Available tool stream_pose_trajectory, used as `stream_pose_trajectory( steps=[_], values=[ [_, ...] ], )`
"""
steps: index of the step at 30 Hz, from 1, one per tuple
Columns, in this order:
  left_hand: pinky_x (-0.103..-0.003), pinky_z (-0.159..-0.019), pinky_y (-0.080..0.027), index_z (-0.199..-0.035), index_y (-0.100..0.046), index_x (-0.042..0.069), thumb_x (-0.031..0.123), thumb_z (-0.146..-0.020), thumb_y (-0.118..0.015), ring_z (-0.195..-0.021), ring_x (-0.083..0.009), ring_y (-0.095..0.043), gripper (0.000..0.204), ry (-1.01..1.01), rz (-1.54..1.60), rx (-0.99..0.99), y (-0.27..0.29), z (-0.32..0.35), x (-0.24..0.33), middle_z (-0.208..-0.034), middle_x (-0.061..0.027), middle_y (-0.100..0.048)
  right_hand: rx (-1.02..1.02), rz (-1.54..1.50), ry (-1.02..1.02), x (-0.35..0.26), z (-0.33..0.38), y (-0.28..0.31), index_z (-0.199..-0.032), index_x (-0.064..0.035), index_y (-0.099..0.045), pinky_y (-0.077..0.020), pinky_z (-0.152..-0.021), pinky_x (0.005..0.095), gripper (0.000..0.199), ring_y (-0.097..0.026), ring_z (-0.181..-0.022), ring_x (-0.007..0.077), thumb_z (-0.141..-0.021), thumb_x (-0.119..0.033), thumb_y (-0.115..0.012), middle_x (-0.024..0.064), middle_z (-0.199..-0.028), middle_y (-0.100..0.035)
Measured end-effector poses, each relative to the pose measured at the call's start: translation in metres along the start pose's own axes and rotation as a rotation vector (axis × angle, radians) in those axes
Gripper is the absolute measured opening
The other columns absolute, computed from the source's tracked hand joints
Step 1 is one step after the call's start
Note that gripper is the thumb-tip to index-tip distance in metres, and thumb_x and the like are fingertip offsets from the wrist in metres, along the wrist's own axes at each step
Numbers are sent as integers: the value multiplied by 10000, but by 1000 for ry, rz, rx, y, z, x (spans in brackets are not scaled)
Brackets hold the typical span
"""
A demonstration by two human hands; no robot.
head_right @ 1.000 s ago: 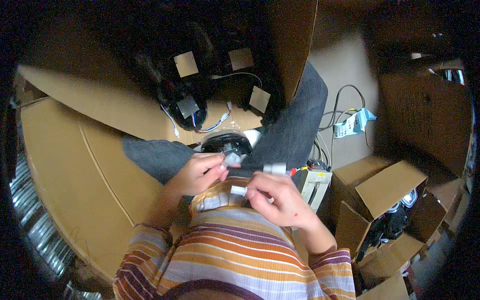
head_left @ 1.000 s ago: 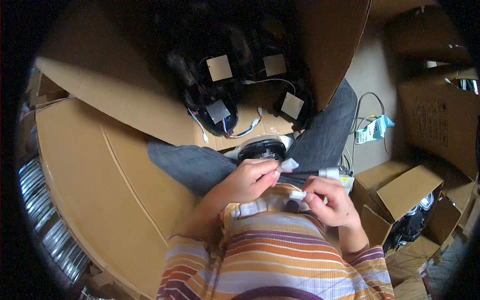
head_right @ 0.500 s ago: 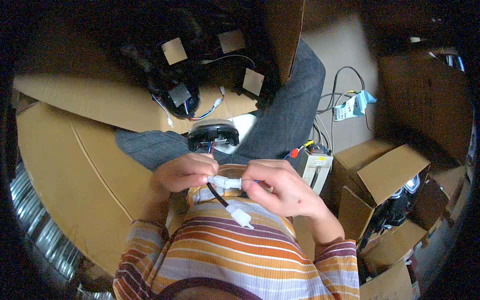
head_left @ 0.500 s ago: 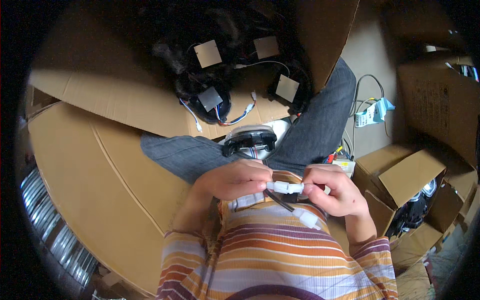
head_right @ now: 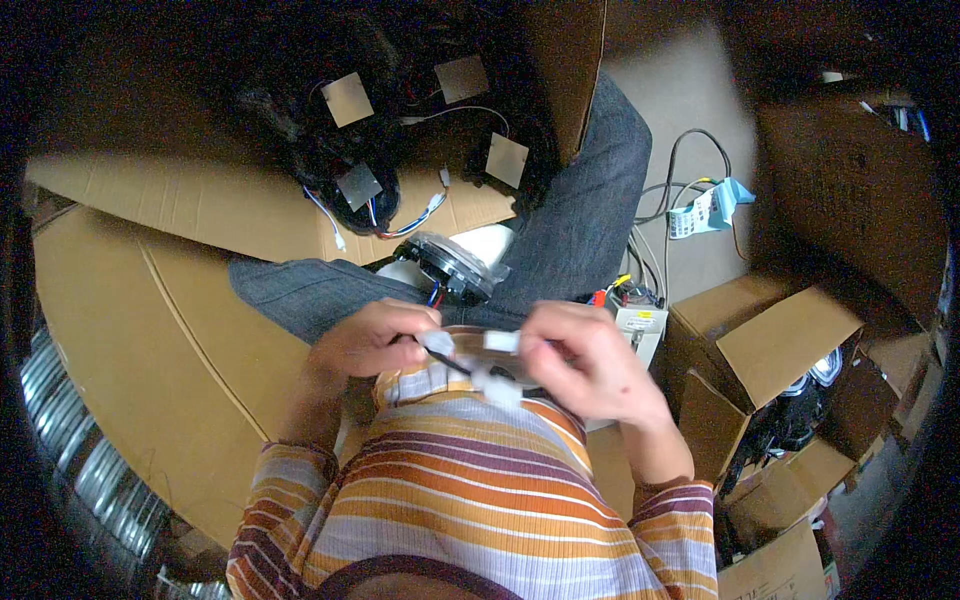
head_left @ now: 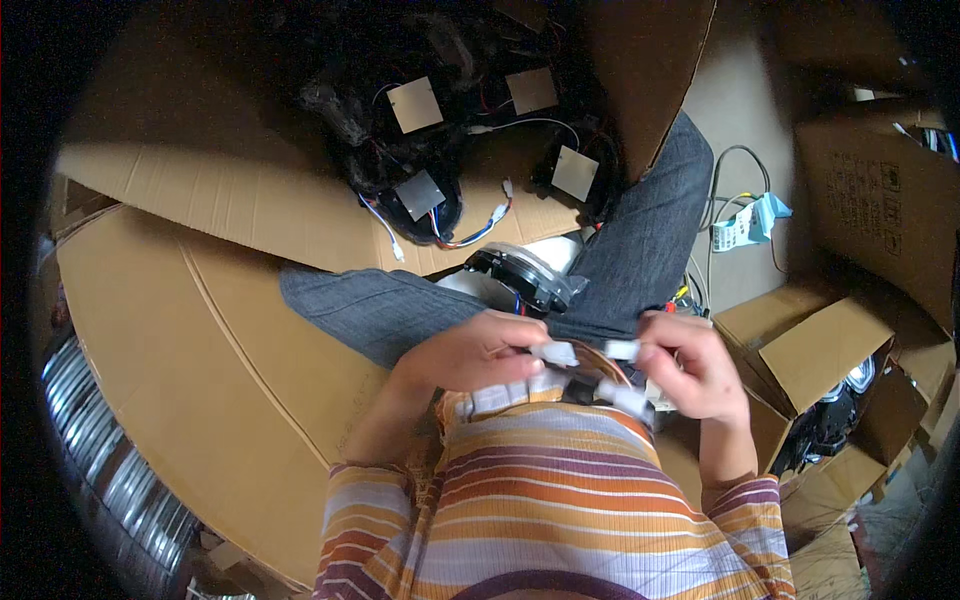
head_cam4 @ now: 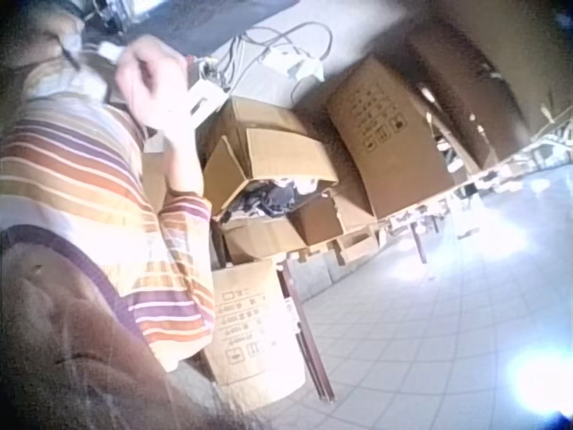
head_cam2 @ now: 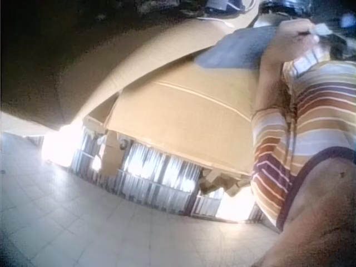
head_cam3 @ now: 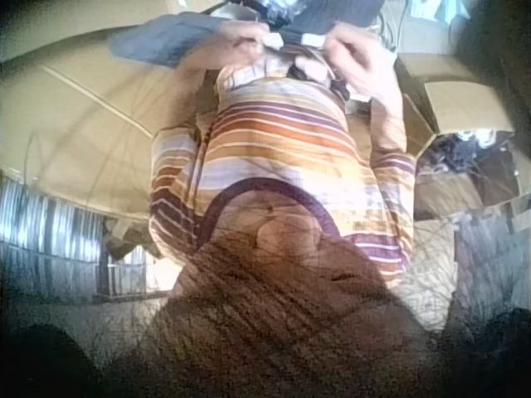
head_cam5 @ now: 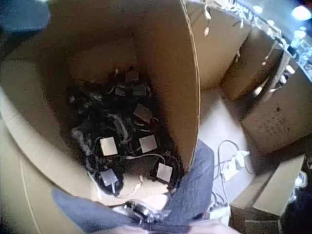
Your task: The person sorts through a large cardboard box of black plastic electronic housings by hand, checking each housing's wire connectors.
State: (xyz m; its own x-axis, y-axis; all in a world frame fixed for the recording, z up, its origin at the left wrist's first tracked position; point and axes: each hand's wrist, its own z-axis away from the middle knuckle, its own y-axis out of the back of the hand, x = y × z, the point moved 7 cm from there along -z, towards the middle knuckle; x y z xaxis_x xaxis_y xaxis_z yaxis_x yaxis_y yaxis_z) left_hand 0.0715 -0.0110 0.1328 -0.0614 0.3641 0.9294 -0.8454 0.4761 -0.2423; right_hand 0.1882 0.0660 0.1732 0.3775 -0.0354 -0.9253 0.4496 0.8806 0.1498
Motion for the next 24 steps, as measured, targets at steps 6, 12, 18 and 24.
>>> stream_pose_trajectory(
  steps=[6, 12, 18, 24],
  values=[
    [-248, -560, -372, -764, -556, -23, 122, -718, -543, -626, -155, -500, 152, 21, 334, 290, 15, 6, -11, -673, -67, -531, 1, -159, 81, -8, 17, 18, -620, -1, -463, -337, -450, 272, 84, -450, -501, 184, -695, -36, -453, 69, -579, -468],
    [-202, -562, -361, -816, -533, -14, 89, -789, -479, -633, -74, -457, 119, -190, 129, 244, 18, 14, -9, -717, -31, -528, -24, -159, 59, -10, 15, 13, -618, 4, -464, -349, -455, 284, 64, -453, -512, 205, -671, -30, -475, 88, -580, -469],
    [-217, -522, -360, -779, -514, 1, 127, -806, -464, -584, -81, -454, 139, -81, 256, 301, 15, 17, -20, -693, -23, -535, -51, -36, 166, -19, 8, 13, -622, 0, -472, -355, -464, 296, 52, -446, -511, 224, -666, -28, -476, 86, -575, -460],
    [-207, -513, -350, -768, -514, 12, 134, -811, -459, -585, -66, -450, 140, -114, 213, 299, 10, 18, -23, -676, -12, -532, -87, -19, 211, -23, 5, 5, -624, -7, -474, -364, -472, 320, 50, -446, -518, 247, -665, -35, -485, 96, -569, -444]
  ],
)
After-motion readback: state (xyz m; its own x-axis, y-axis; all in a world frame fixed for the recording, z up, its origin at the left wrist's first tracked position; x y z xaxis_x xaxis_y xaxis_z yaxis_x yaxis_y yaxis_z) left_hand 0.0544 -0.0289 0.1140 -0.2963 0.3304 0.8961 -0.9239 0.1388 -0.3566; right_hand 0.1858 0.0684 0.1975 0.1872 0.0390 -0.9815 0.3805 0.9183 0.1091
